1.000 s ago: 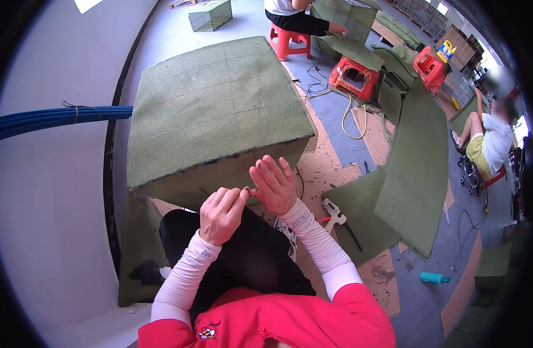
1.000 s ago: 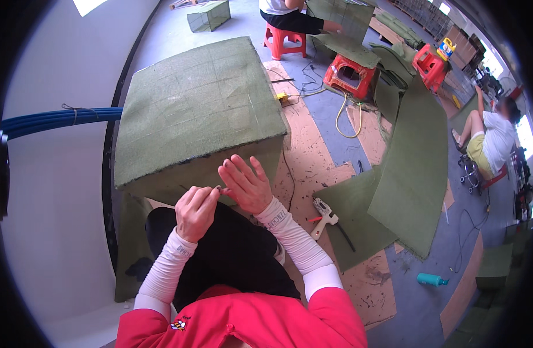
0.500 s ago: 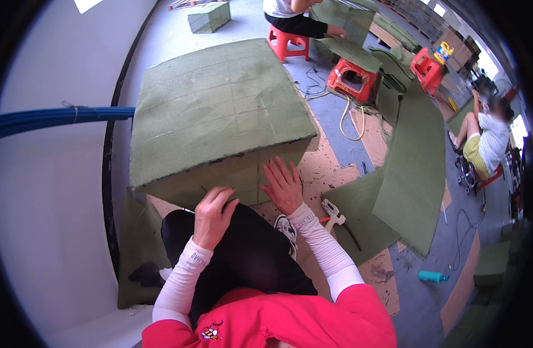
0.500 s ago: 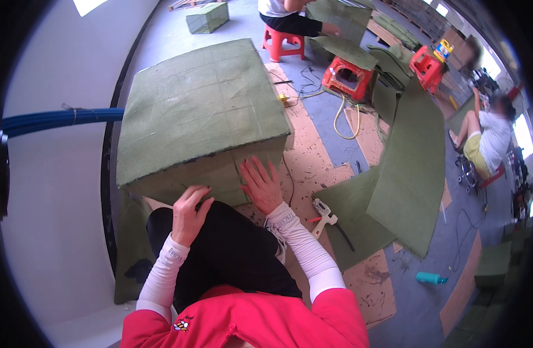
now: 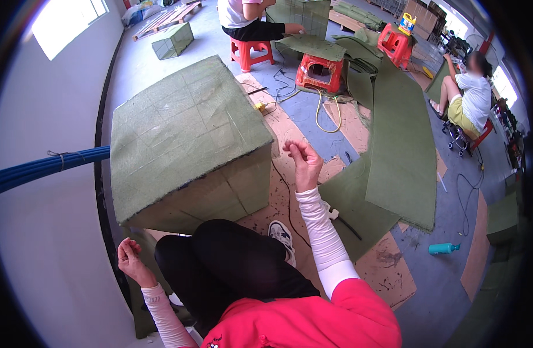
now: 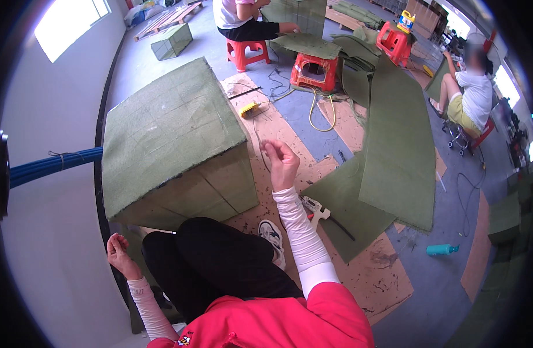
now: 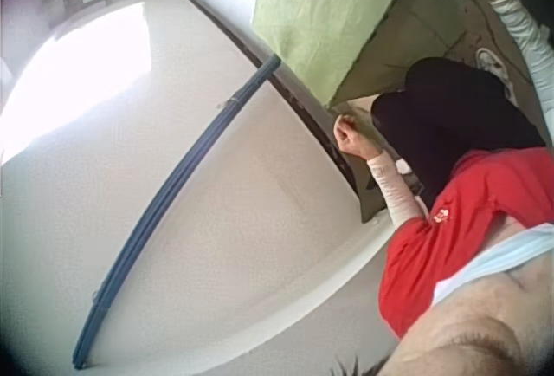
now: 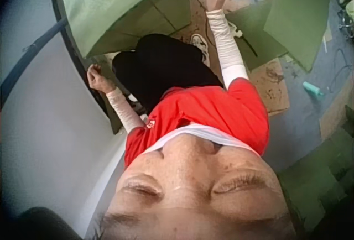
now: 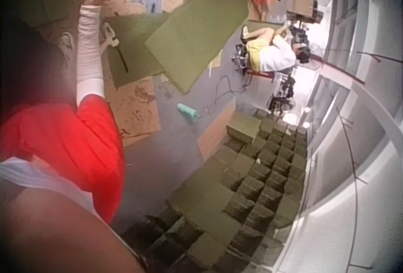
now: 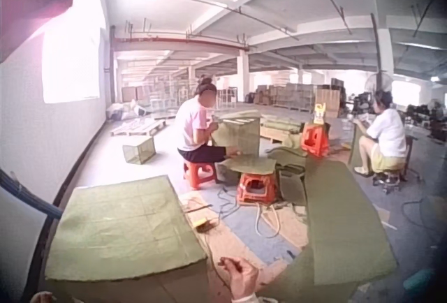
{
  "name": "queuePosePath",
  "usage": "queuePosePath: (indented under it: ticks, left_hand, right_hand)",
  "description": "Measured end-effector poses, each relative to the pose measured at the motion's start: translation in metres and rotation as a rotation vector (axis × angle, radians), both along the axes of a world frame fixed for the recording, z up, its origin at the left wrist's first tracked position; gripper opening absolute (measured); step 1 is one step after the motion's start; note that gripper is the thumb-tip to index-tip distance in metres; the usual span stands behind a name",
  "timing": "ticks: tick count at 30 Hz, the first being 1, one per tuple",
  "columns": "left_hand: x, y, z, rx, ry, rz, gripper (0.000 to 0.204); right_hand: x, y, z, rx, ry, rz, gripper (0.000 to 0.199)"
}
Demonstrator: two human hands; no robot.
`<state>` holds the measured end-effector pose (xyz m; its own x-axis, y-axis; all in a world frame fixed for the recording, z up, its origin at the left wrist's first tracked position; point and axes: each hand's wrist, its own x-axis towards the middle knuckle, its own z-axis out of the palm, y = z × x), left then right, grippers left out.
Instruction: Apply hot glue to the edges of a green foam sheet and fold it to assemble a cube structure.
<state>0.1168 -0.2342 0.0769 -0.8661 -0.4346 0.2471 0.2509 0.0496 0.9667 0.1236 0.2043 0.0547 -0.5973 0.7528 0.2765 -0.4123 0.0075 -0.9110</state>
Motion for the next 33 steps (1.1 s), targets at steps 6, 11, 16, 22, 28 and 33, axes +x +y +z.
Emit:
queuePosePath:
  ticks: [6,11,16,22,28,33]
  left_hand:
    - [-0.018,-0.014,-0.005,0.112,-0.163,-0.067,0.011]
    - [-0.021,-0.042,-0.037,0.193,-0.195,-0.050,0.011]
    - [-0.025,-0.042,-0.043,0.213,-0.204,-0.077,0.008]
    - [-0.019,-0.047,-0.045,0.297,-0.199,-0.163,0.011]
    - [-0.010,-0.054,-0.048,0.352,-0.200,-0.192,0.013]
    - [0.000,-0.055,-0.046,0.245,-0.173,-0.226,0.015]
  right_hand:
    - [0.045,0.011,-0.093,-0.121,-0.313,0.020,0.013]
    - [0.069,-0.003,-0.136,-0.355,-0.338,0.158,0.009]
    - [0.056,0.002,-0.151,-0.469,-0.340,0.213,0.015]
    - [0.051,-0.008,-0.149,-0.528,-0.261,0.184,0.019]
    - [0.091,-0.025,-0.149,-0.398,-0.369,0.237,0.014]
    - [0.113,-0.035,-0.145,-0.343,-0.481,0.239,0.011]
